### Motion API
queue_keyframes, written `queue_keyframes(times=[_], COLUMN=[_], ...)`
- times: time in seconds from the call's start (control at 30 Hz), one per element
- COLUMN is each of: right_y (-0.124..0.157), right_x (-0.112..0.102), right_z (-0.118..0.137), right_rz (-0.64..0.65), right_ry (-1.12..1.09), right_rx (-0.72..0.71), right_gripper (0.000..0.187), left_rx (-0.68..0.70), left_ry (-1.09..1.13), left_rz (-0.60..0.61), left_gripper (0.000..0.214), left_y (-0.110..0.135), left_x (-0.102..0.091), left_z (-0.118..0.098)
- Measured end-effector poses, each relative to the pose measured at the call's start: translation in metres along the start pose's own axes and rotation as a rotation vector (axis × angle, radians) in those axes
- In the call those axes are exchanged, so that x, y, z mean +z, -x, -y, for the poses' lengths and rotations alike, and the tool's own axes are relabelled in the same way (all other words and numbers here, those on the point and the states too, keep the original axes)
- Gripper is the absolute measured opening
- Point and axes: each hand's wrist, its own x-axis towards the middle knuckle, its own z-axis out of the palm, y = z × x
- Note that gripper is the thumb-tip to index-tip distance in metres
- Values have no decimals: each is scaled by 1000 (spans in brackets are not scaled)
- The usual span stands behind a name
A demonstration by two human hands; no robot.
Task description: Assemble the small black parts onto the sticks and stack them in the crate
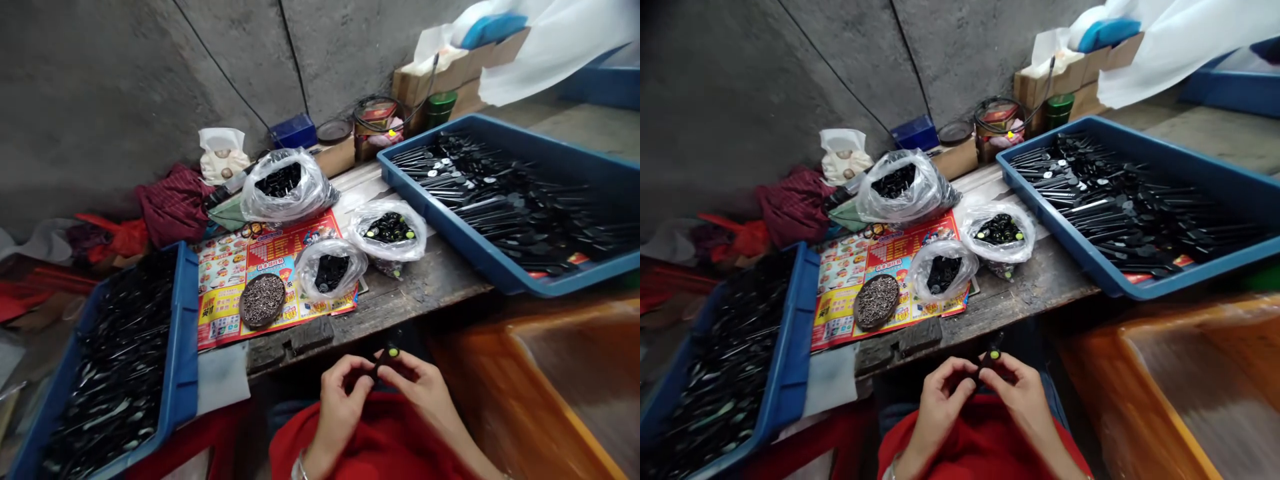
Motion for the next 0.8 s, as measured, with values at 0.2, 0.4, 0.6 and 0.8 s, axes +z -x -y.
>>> queue_keyframes(times=[0.2, 0.4, 0.6, 0.8], right_y=[3, 7, 6, 7], right_x=[1, 1, -1, -1], right_z=[1, 5, 7, 9], right_rz=[65, 160, 183, 194], right_ry=[183, 370, 391, 377], right_rx=[-125, -255, -280, -288], right_gripper=[23, 17, 18, 17], left_rx=[39, 57, 40, 44], left_ry=[-86, -110, -114, -97], left_rz=[20, 21, -19, 4], left_gripper=[20, 19, 20, 21], left_y=[1, 6, 8, 7], left_x=[1, 7, 12, 11], left_z=[5, 11, 10, 8])
